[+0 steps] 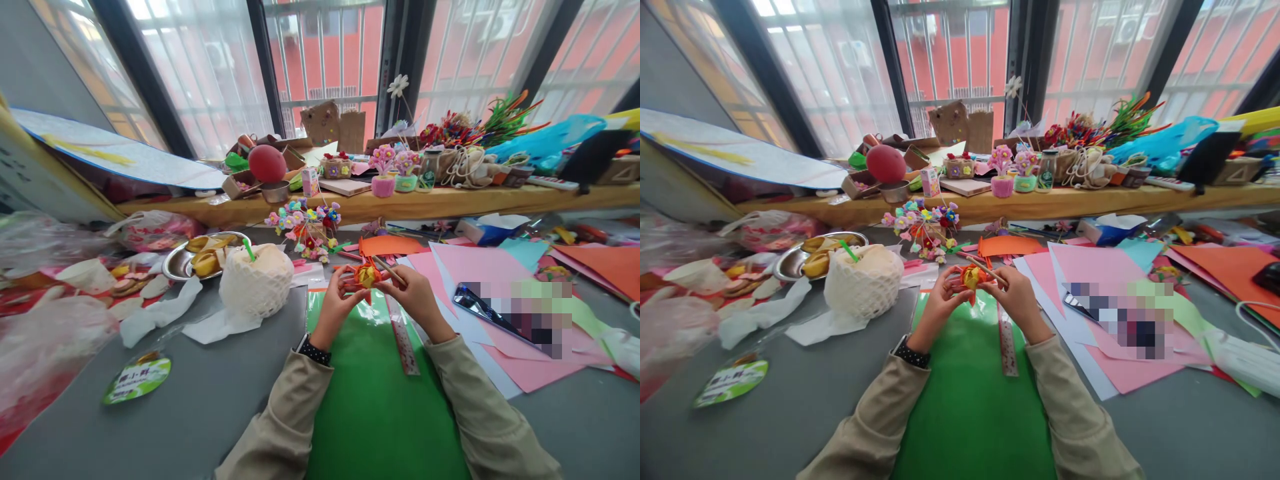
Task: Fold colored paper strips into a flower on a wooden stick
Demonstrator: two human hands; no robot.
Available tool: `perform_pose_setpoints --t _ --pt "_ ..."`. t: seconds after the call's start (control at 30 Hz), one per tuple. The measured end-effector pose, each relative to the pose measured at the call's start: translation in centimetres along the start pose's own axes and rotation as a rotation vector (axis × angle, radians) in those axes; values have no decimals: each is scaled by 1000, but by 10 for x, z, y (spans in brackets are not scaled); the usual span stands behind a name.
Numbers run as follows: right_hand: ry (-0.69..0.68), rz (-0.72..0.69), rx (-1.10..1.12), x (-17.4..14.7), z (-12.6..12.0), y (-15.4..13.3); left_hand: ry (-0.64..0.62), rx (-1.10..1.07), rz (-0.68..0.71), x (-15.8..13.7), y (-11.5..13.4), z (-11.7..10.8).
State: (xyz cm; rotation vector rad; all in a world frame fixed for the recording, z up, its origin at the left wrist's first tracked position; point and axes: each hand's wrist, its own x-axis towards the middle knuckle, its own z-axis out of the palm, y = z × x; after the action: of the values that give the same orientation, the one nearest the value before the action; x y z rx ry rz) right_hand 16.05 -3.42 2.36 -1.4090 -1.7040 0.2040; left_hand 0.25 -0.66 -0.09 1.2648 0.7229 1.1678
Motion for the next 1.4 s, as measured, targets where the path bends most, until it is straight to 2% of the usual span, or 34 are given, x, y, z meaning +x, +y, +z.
perform_pose_setpoints --t 0.07,0.27,0.43,0.57,0.73,0.8,0.9,1.07,1.17,1.27,1.4 --pt "24 1 6 -1 3 -2 6 2 12 0 -3 2" --pt "-27 -32 9 -3 8 -4 -7 -91 57 -3 1 6" --pt "-50 -77 -35 -4 8 -5 -82 -12 83 -5 -1 6" --pt "-81 -102 12 -6 7 -8 -33 45 157 -4 -3 6" --pt "113 -105 109 -8 0 -9 29 92 141 -4 0 4" --pt "132 -125 69 -7 -4 -8 18 102 132 -4 0 4" --pt "52 -178 12 -5 -7 -6 -14 122 105 -4 0 4" --pt "-90 -158 -17 -5 -7 -9 -69 165 100 -5 -1 4" --pt "-164 -247 -39 -5 -6 -11 -78 220 119 -6 1 5" --pt "-185 -258 -69 -3 -3 -12 -76 280 151 -6 2 6" --pt "-203 -198 -72 -1 1 -9 -57 307 109 -5 2 6"
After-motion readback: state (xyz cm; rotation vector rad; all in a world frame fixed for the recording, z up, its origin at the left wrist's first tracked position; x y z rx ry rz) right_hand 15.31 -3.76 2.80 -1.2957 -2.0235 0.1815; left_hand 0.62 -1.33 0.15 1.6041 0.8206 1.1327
